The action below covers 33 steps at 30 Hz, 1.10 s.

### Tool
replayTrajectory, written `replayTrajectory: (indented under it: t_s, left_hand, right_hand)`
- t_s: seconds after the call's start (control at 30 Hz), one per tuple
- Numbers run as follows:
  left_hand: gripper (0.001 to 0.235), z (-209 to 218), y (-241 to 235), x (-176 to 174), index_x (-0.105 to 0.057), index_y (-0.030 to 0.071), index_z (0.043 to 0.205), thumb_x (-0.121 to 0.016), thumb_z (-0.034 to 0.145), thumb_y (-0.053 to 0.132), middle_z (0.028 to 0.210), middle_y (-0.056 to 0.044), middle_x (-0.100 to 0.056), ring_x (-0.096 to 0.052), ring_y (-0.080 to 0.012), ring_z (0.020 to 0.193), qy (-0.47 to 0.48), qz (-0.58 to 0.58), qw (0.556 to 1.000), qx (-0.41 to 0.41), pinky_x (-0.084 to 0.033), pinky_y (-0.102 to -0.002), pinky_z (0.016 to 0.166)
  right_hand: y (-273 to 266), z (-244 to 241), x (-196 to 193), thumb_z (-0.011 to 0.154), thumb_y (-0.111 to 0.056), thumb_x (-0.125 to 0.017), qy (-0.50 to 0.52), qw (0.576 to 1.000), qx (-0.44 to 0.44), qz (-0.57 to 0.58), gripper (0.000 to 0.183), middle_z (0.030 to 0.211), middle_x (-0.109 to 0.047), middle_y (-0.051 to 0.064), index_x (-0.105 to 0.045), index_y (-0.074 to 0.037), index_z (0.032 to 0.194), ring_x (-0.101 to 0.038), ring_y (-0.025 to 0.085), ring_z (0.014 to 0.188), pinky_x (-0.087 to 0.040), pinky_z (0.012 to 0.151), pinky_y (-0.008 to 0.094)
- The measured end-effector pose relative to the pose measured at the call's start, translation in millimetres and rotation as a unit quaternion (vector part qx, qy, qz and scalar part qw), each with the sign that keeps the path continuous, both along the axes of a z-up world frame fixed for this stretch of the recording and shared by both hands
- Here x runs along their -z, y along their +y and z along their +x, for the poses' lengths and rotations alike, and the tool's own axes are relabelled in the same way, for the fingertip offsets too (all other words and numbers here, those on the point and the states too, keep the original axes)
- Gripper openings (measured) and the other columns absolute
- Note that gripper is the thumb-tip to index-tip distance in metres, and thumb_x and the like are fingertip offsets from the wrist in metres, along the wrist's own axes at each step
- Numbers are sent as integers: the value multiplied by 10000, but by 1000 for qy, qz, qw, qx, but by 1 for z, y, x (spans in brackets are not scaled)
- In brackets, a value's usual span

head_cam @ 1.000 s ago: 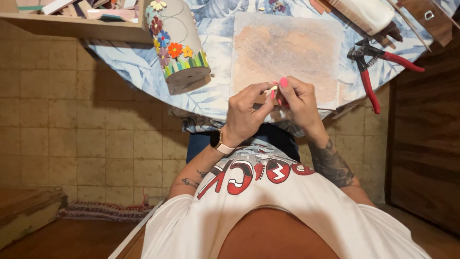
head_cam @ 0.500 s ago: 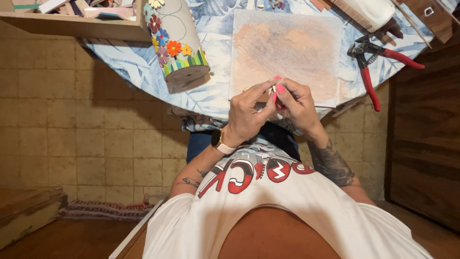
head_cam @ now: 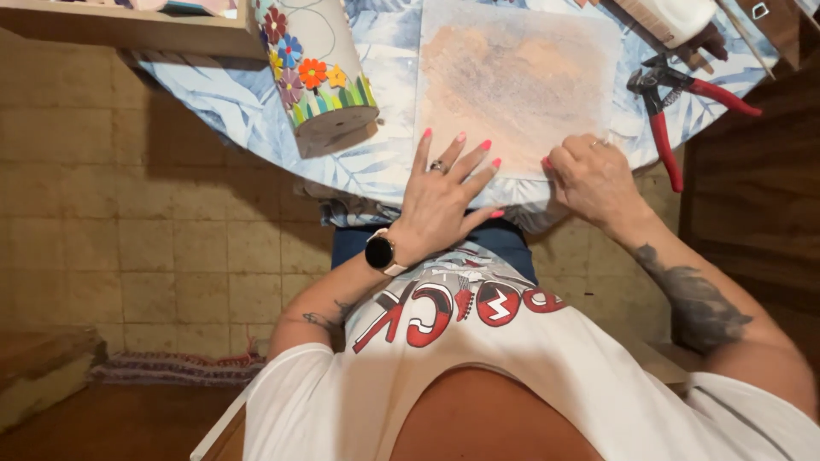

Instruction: Decorating a cylindrical container with small colorful mosaic tiles and glue

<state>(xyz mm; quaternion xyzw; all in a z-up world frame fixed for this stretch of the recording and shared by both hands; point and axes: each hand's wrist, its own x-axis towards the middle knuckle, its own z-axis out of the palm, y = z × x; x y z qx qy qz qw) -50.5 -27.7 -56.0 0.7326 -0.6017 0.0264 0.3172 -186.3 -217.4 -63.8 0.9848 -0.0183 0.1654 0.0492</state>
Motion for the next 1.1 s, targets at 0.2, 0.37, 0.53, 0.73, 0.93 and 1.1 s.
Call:
replayTrajectory:
  t_s: [0.2, 0.37, 0.53, 0.73, 0.93, 1.1]
  left_hand:
    - [527, 9, 5, 4, -546, 146, 1122, -640, 698, 444, 1214, -70, -488, -392, -313, 1170, -12, 42, 998, 42, -105, -526, 1026]
    - [627, 11, 5, 2, -496, 166, 1163, -575, 681, 559, 1246, -92, -441, -372, -313, 1171, -87, 103, 990, 51, -162, -529, 995]
    - [655, 11, 2, 6, -484, 152, 1179, -640, 661, 520, 1264, -89, -415, -357, -332, 1190, -52, 85, 994, 52, -123, -551, 1006]
    - [621, 11, 4, 4, -541, 135, 1121, -684, 627, 482, 1206, -88, -478, -403, -333, 1159, 6, 48, 997, 61, -94, -545, 1022]
    - [460, 2, -14, -11, -488, 101, 1152, -635, 756, 282, 1095, -69, -570, -555, -241, 1026, 148, -103, 984, 7, -236, -443, 963]
    - [336, -4, -16, -16, -557, 79, 1031, -659, 718, 143, 965, -75, -618, -616, -237, 885, 299, -180, 937, -21, -489, -307, 775]
  right_hand:
    - [9, 93, 15, 781, -177, -540, -46, 996, -77, 10, 136, 643, -415, 51, -457, -126, 688, -493, 257, 604, -398, 515, 353]
    - [-11, 198, 27, 671, -137, -532, -25, 993, -112, -4, 68, 641, -491, 73, -531, -69, 670, -511, 263, 587, -417, 476, 346]
    - [-38, 81, -10, 791, -158, -478, 89, 958, -271, -3, 101, 635, -441, 61, -465, -113, 702, -485, 278, 592, -368, 476, 372]
    - [-96, -26, -49, 789, -136, -434, 208, 955, -207, 33, 74, 697, -448, 104, -466, -70, 792, -516, 301, 725, -450, 646, 391]
    - [-4, 4, -13, 896, -155, -513, 0, 946, -19, 323, 205, 653, -417, 70, -488, -61, 716, -474, 257, 654, -403, 615, 323]
    - [56, 33, -15, 914, -205, -465, -107, 835, 56, 536, 278, 615, -469, 26, -548, -97, 672, -488, 158, 585, -389, 569, 250]
